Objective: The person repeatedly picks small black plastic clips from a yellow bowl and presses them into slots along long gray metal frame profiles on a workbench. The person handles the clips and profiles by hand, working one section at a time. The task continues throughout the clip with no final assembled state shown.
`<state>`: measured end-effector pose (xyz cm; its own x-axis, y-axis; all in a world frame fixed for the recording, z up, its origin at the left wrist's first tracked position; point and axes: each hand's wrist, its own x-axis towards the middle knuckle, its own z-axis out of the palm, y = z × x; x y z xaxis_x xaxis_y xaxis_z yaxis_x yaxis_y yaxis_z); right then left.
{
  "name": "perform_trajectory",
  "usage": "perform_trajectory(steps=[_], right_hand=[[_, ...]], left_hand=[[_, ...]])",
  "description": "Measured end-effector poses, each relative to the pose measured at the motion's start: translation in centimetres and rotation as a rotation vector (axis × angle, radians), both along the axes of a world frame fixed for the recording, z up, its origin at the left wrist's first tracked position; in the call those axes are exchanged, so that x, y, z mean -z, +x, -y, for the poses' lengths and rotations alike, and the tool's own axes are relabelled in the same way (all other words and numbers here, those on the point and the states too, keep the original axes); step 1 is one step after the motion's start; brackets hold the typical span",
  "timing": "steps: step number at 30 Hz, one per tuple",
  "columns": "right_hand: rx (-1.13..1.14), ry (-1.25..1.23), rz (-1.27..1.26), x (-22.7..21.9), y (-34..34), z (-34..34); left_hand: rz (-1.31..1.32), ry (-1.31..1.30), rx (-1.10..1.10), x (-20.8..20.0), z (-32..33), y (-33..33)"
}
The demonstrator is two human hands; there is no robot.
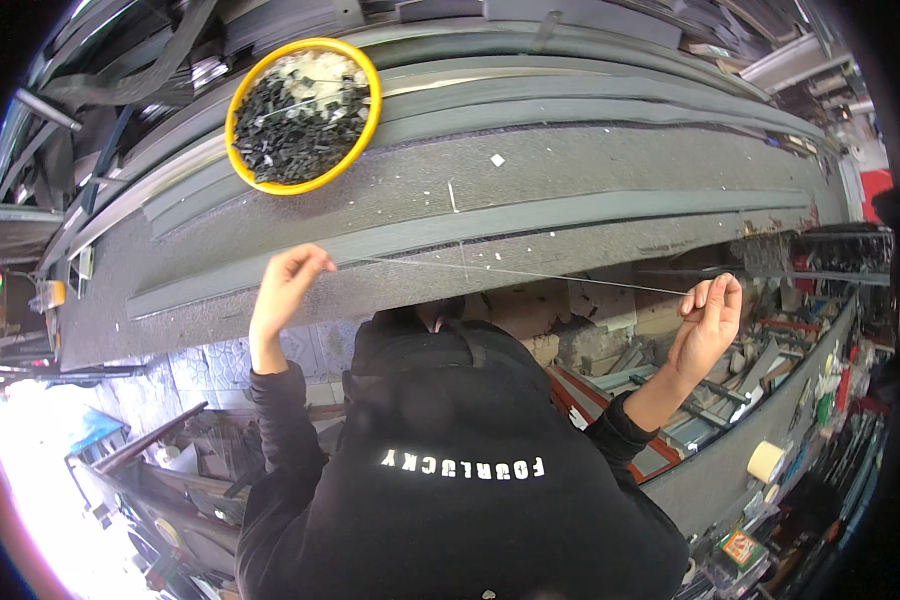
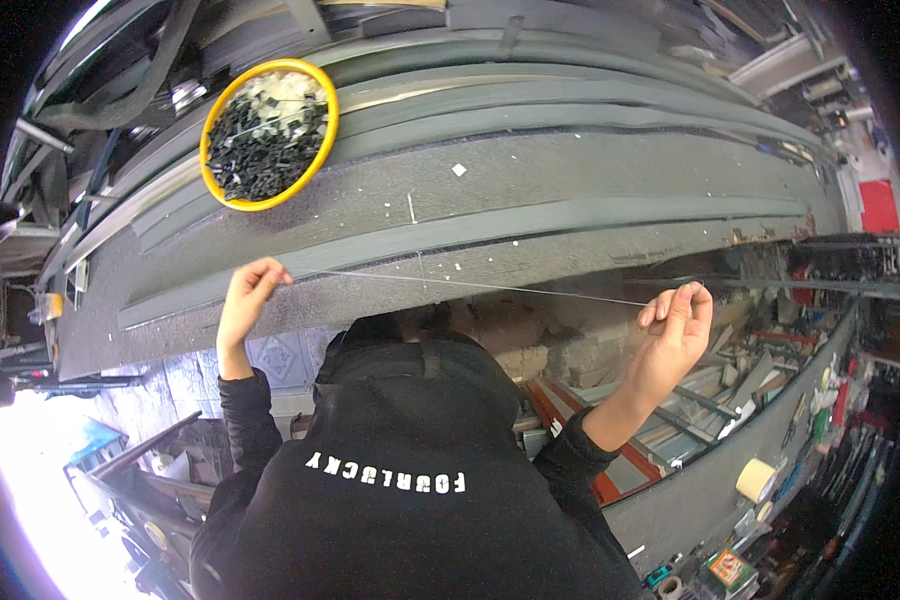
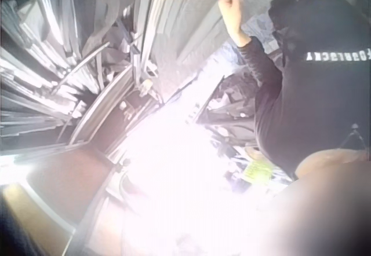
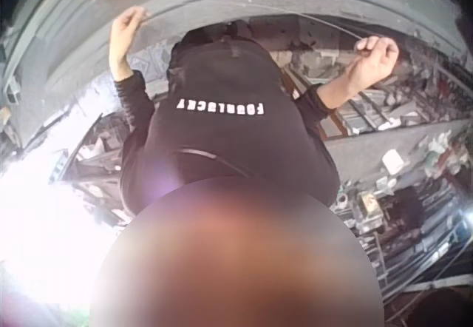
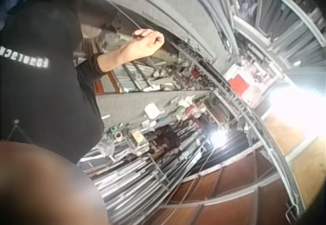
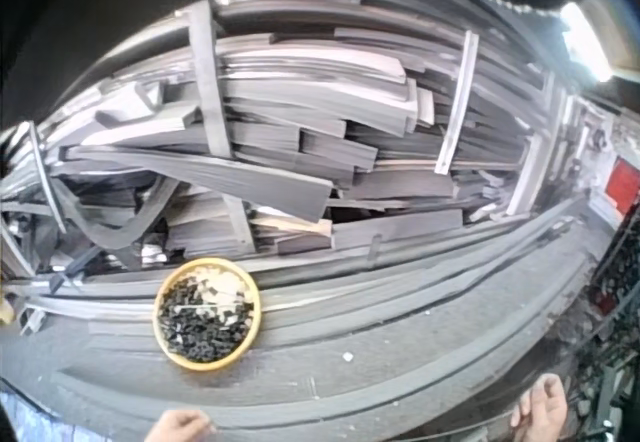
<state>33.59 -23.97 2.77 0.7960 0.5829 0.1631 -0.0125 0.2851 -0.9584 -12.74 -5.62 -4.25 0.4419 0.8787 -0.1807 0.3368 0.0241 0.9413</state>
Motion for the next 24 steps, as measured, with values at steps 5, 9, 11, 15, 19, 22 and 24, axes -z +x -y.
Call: perform_trajectory(steps=[5,9,11,15,19,22,24], right_hand=[[-0.086,-0.165,-0.005,-0.1,-0.5,-1.2],[-0.394,-1.178,0.656,-2.9,-3.6,-2.8],[-0.778,-0.874,0.476,-3.5,-6.8,-4.4],[-1.047,-0.51,0.552,-1.6,-13.5,-6.8],[-0.983,-0.674,0.285,-0.7,-14.5,-7.4],[-0.918,-0.632,0.311,-0.8,-13.6,-7.5],[-0.981,-0.636,0.346,-0.8,-13.3,-7.7]], left_hand=[[-0.149,0.099,-0.242,-1.4,-0.5,-2.8],[-0.103,0.169,-0.126,-2.0,1.8,4.0],[0.016,0.241,0.096,-2.5,4.0,9.0],[0.119,0.288,0.322,-4.6,5.7,13.0],[-0.033,0.113,0.179,-6.3,4.8,10.6],[-0.026,0.196,0.069,-6.3,4.1,8.8],[0.0,0.222,0.068,-6.0,4.1,8.7]])
